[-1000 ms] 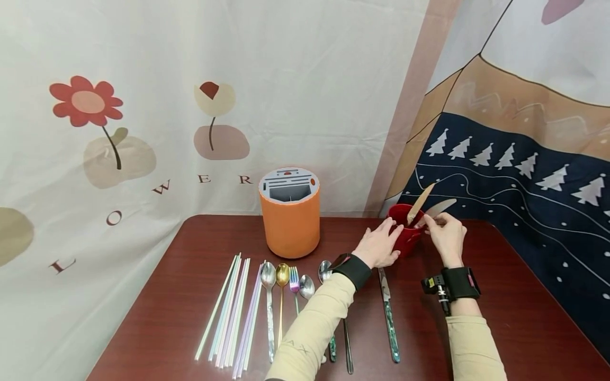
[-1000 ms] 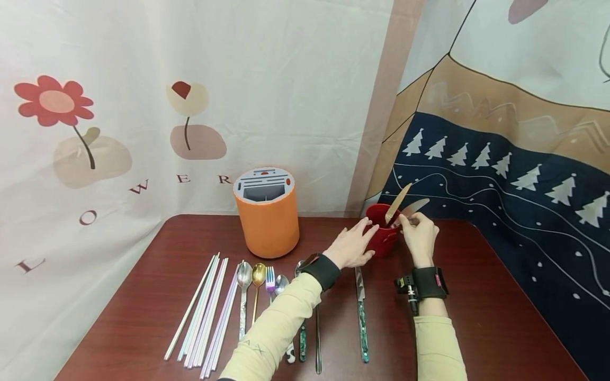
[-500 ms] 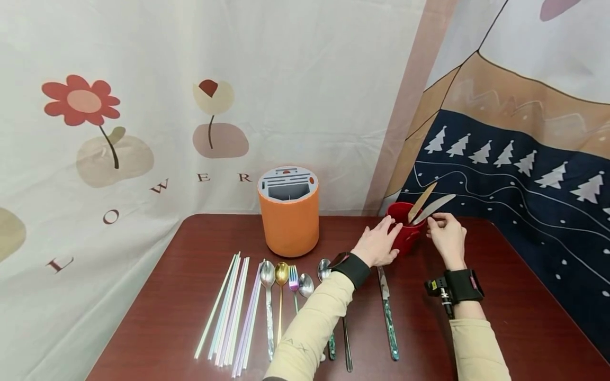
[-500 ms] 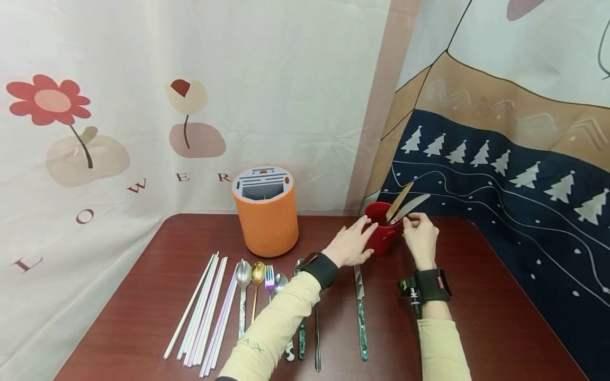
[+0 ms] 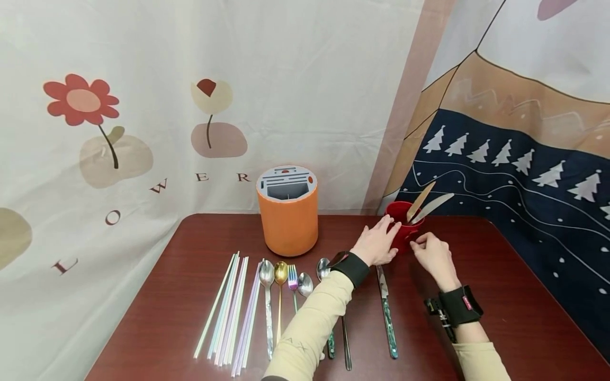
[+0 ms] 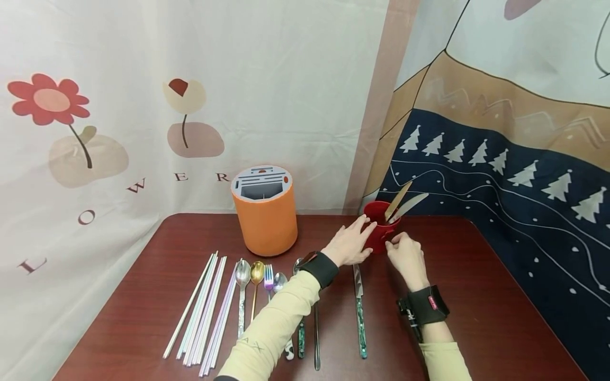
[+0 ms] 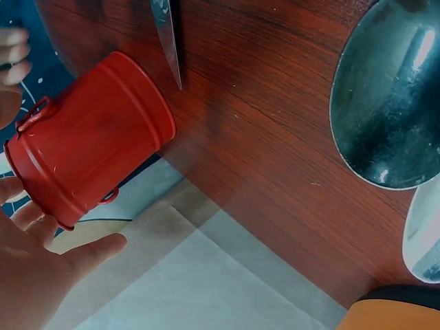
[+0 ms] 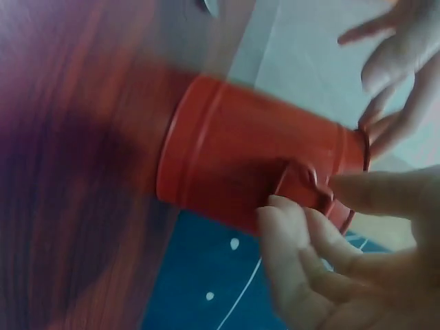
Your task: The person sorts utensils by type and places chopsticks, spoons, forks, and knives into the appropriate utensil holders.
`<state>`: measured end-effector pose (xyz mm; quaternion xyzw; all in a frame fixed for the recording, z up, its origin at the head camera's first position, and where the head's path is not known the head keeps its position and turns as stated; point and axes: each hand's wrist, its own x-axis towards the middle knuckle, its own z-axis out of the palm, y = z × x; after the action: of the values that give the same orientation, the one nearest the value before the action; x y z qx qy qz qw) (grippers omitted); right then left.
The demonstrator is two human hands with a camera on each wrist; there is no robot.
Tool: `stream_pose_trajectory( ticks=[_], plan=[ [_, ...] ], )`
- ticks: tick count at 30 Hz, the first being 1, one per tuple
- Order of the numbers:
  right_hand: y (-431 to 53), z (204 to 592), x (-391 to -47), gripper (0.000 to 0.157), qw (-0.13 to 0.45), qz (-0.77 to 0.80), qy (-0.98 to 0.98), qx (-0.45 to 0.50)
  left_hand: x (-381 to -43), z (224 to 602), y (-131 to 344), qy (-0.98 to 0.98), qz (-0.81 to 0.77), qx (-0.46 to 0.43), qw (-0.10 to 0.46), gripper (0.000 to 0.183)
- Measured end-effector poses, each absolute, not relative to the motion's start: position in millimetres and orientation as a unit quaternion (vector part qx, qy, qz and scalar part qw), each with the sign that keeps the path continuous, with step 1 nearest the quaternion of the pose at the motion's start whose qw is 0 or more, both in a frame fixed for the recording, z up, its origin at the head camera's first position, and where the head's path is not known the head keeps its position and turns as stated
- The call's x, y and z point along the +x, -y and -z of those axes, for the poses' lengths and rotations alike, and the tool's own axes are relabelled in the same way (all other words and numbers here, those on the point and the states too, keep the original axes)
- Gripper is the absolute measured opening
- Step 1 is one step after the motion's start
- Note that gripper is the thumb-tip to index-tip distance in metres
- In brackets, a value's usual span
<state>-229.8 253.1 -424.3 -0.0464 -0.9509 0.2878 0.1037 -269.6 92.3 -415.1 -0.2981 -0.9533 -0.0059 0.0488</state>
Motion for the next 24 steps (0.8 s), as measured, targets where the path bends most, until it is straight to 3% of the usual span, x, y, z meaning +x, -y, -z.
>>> stream_pose_trajectory(
  ticks=[11,24],
  plan=[
    [-230.0,442.7,-216.1,0.026,-0.079,-0.219,0.973,-0.002,-269.5,415.0,-90.1,0.953,0.014,-0.299,0.052,0.069],
    [-190.1,436.6,-189.0,0.03,-0.159,-0.182,0.97,-0.008,-270.7,416.2,-92.3,0.954,0.013,-0.296,0.049,0.069]
  ],
)
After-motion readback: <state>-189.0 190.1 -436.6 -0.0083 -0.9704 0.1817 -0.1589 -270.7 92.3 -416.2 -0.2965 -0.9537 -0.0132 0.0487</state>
